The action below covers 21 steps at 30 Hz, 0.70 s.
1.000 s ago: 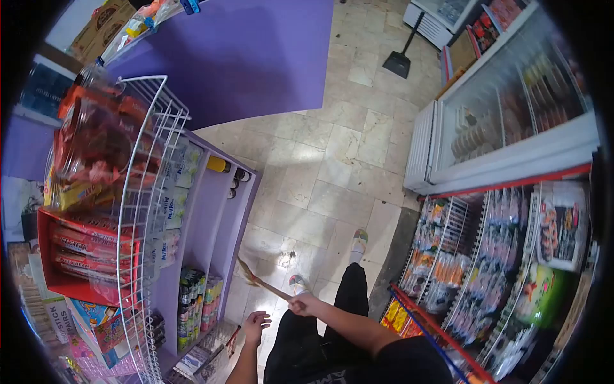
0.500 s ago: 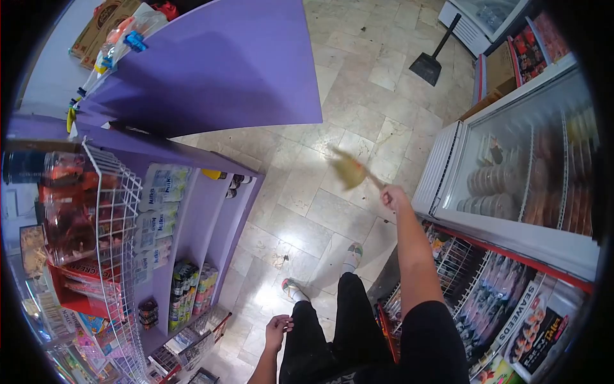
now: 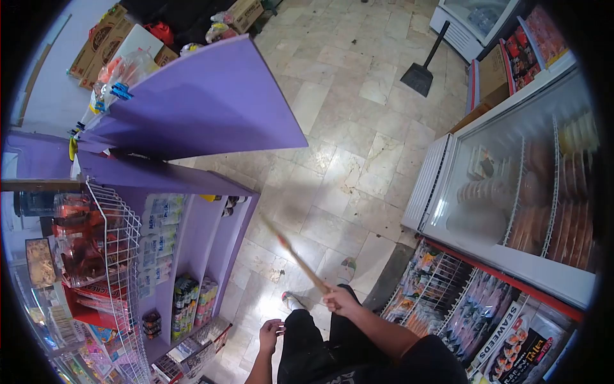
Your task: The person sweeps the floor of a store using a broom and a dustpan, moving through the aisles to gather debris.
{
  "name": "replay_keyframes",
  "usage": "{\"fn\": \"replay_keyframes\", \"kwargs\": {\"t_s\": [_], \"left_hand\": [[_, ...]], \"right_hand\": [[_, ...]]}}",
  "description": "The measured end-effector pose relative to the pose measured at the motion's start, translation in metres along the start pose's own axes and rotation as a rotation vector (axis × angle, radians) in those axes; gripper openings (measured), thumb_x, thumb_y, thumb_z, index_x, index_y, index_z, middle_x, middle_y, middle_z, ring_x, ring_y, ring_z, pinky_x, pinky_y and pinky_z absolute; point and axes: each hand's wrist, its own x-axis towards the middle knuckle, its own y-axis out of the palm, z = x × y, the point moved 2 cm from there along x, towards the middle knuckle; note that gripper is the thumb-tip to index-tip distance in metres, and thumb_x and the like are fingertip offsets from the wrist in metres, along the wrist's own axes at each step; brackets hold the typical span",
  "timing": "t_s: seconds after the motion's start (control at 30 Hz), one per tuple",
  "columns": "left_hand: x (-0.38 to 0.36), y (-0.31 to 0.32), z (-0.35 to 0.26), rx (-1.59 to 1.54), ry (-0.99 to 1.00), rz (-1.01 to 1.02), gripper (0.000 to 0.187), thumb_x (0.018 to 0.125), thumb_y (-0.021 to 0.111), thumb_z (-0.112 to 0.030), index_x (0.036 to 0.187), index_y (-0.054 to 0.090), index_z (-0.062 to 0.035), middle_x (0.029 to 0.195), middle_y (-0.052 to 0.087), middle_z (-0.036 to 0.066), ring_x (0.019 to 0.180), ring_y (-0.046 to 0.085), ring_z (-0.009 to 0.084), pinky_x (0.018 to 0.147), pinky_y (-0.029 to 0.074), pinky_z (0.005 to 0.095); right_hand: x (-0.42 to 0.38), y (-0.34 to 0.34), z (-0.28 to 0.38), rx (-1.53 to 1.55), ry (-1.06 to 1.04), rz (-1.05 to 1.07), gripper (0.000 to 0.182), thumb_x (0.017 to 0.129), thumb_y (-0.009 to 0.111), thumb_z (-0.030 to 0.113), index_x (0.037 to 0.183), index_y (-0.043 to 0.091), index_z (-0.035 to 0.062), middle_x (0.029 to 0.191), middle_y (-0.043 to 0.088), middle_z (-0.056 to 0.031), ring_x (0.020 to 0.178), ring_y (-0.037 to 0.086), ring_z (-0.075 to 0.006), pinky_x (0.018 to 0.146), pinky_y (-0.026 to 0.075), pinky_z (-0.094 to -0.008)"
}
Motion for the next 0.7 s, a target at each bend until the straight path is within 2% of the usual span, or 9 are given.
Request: {"fn": "replay_keyframes", "kwargs": {"t_s": [0.03, 0.17, 0.2, 0.27, 0.33, 0.37, 0.5, 0.6, 0.7], "left_hand": [[0.001, 0.004, -0.004, 0.003, 0.006, 0.008, 0.019, 0.082, 0.042, -0.003, 0.099, 0.05, 0.0022, 0.09, 0.059, 0.014, 0.076, 0.059, 0.0205, 0.066, 0.049, 0.0304], [0.011, 0.023, -0.035, 0.032, 0.065, 0.02, 0.019, 0.082, 0.043, -0.004, 0.099, 0.05, 0.002, 0.09, 0.059, 0.013, 0.076, 0.059, 0.0206, 0.066, 0.049, 0.0305], [0.012, 0.025, -0.043, 0.026, 0.098, 0.034, 0.019, 0.082, 0.043, -0.004, 0.099, 0.05, 0.002, 0.09, 0.059, 0.013, 0.076, 0.059, 0.0206, 0.066, 0.049, 0.0304], [0.017, 0.033, -0.06, 0.018, 0.147, 0.06, 0.018, 0.083, 0.043, -0.004, 0.098, 0.05, 0.0018, 0.089, 0.059, 0.013, 0.076, 0.059, 0.0205, 0.066, 0.049, 0.0302], [0.022, 0.04, -0.072, 0.025, 0.154, 0.076, 0.017, 0.083, 0.043, -0.004, 0.098, 0.05, 0.0017, 0.089, 0.059, 0.013, 0.076, 0.059, 0.0204, 0.065, 0.049, 0.03], [0.027, 0.044, -0.077, 0.03, 0.158, 0.086, 0.017, 0.083, 0.043, -0.004, 0.097, 0.05, 0.0017, 0.089, 0.059, 0.013, 0.075, 0.059, 0.0203, 0.065, 0.049, 0.0299], [0.052, 0.061, -0.102, 0.042, 0.152, 0.147, 0.017, 0.083, 0.042, -0.003, 0.096, 0.05, 0.002, 0.089, 0.059, 0.013, 0.075, 0.059, 0.0199, 0.066, 0.049, 0.0296], [0.083, 0.07, -0.125, 0.085, 0.167, 0.218, 0.017, 0.083, 0.042, -0.004, 0.097, 0.051, 0.0018, 0.089, 0.059, 0.013, 0.077, 0.059, 0.0197, 0.067, 0.049, 0.0296], [0.118, 0.078, -0.162, 0.165, 0.193, 0.278, 0.017, 0.086, 0.04, -0.004, 0.098, 0.051, 0.0009, 0.09, 0.059, 0.012, 0.076, 0.059, 0.0182, 0.067, 0.048, 0.028]], "right_hand": [[0.019, -0.01, -0.008, 0.031, 0.068, 0.032, 0.073, 0.07, 0.047, -0.006, 0.135, 0.021, 0.0148, 0.058, 0.041, -0.0017, 0.04, 0.033, -0.0088, 0.037, 0.028, -0.0212], [0.114, -0.116, 0.002, -0.037, 0.211, -0.239, 0.024, 0.072, 0.047, -0.001, 0.095, 0.047, 0.005, 0.053, 0.036, -0.0011, 0.039, 0.031, -0.0076, 0.035, 0.024, -0.0206], [0.132, -0.154, 0.021, 0.201, 0.202, -0.122, 0.01, 0.073, 0.047, 0.001, 0.069, 0.04, 0.008, 0.05, 0.032, 0.0002, 0.039, 0.029, -0.0071, 0.034, 0.022, -0.02], [0.107, -0.185, 0.099, 0.229, 0.068, -0.273, 0.02, 0.074, 0.046, 0.002, 0.057, 0.038, 0.0085, 0.049, 0.031, 0.0004, 0.037, 0.028, -0.008, 0.033, 0.021, -0.02], [0.141, -0.284, 0.173, 0.075, 0.027, -0.494, 0.017, 0.073, 0.048, 0.005, 0.058, 0.041, 0.0072, 0.049, 0.036, -0.001, 0.035, 0.029, -0.0092, 0.031, 0.023, -0.0219], [0.051, -0.175, 0.221, 0.07, -0.126, -0.522, 0.017, 0.072, 0.048, 0.003, 0.057, 0.041, 0.0074, 0.047, 0.035, -0.0014, 0.035, 0.031, -0.0101, 0.031, 0.024, -0.0227], [0.062, -0.157, 0.331, -0.34, -0.347, -0.698, 0.016, 0.07, 0.045, 0.001, 0.056, 0.039, 0.0066, 0.044, 0.036, -0.0031, 0.032, 0.033, -0.0122, 0.03, 0.025, -0.025], [0.067, -0.113, 0.375, -0.392, -0.569, -0.833, 0.007, 0.069, 0.045, 0.001, 0.069, 0.052, 0.0009, 0.046, 0.043, -0.0065, 0.032, 0.039, -0.0151, 0.029, 0.031, -0.0293], [0.069, -0.08, 0.386, -0.563, -0.745, -0.958, 0.019, 0.07, 0.045, 0.002, 0.084, 0.058, 0.0006, 0.048, 0.047, -0.0084, 0.035, 0.046, -0.0175, 0.031, 0.037, -0.0324]]}}
